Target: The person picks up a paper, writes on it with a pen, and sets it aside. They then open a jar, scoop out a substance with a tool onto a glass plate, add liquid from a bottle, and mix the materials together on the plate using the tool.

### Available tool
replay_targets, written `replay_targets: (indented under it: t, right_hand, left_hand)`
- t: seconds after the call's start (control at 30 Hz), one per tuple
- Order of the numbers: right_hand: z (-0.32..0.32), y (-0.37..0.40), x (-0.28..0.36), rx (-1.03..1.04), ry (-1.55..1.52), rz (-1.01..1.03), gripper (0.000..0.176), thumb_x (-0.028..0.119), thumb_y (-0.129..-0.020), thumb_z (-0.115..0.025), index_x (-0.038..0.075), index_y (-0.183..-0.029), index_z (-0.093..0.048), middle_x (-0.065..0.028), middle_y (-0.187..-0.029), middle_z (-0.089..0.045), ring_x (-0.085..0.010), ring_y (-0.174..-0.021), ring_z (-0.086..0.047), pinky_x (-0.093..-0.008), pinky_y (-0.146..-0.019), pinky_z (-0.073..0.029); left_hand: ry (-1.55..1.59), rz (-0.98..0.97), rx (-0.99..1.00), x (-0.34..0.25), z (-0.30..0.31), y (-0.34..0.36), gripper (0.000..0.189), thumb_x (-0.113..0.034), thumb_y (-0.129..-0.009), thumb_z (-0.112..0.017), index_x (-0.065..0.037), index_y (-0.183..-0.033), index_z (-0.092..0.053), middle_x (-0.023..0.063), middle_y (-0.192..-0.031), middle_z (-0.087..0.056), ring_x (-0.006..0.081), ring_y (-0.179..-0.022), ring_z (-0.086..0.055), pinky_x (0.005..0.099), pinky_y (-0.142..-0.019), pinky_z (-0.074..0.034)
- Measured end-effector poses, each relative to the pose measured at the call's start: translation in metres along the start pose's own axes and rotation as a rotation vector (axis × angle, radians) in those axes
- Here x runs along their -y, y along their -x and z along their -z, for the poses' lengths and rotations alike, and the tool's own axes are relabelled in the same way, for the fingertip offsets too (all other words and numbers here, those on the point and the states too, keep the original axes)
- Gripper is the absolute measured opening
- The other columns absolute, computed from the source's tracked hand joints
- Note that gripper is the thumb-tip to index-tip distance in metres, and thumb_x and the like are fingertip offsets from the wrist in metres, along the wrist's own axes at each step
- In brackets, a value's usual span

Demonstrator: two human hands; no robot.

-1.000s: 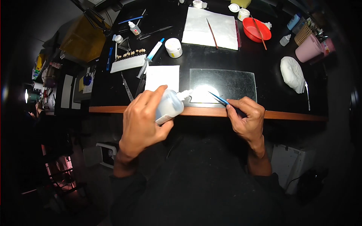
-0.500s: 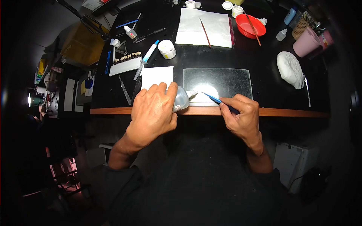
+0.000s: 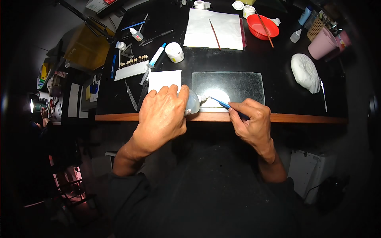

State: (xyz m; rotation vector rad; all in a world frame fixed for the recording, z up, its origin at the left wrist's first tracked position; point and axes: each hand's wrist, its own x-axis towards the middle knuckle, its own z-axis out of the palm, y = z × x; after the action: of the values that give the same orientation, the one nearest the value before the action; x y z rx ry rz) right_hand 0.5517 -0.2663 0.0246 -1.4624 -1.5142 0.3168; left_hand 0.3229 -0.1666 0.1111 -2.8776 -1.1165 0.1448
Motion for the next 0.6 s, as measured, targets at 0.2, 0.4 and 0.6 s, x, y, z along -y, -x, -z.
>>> replay_targets:
  t: [0.2,0.4,0.6]
  right_hand:
    - [0.0,0.0,0.0,-0.005,0.006,0.002,0.013,0.0,-0.086,-0.08,-0.001,-0.099,-0.083,-0.0093,-0.072,-0.071,-0.0138,-0.055,-0.063,-0.0282,-0.048,-0.044]
    - [-0.002,0.003,0.002,-0.018,0.024,0.011,0.015,-0.002,-0.085,-0.081,-0.001,-0.099,-0.083,-0.0066,-0.071,-0.067,-0.0119,-0.056,-0.06,-0.0281,-0.048,-0.043]
    - [-0.005,0.008,0.002,-0.018,0.061,0.07,0.018,-0.005,-0.082,-0.083,0.0,-0.1,-0.084,-0.0045,-0.075,-0.063,-0.0097,-0.058,-0.057,-0.0271,-0.048,-0.04]
  left_hand:
    - [0.004,0.012,0.03,0.0,0.002,-0.002,0.06,-0.013,-0.068,-0.08,0.001,-0.124,-0.063,0.0159,-0.094,-0.065,0.034,-0.09,-0.068,0.046,-0.076,-0.052]
    - [0.075,-0.028,-0.082,0.004,0.004,0.006,0.046,-0.011,-0.07,-0.078,0.002,-0.112,-0.064,0.0171,-0.089,-0.066,0.0333,-0.086,-0.071,0.0441,-0.073,-0.053]
    - [0.211,0.027,-0.145,0.014,-0.005,0.02,0.061,-0.014,-0.07,-0.077,0.003,-0.126,-0.063,0.0189,-0.093,-0.066,0.0357,-0.091,-0.07,0.0471,-0.077,-0.054]
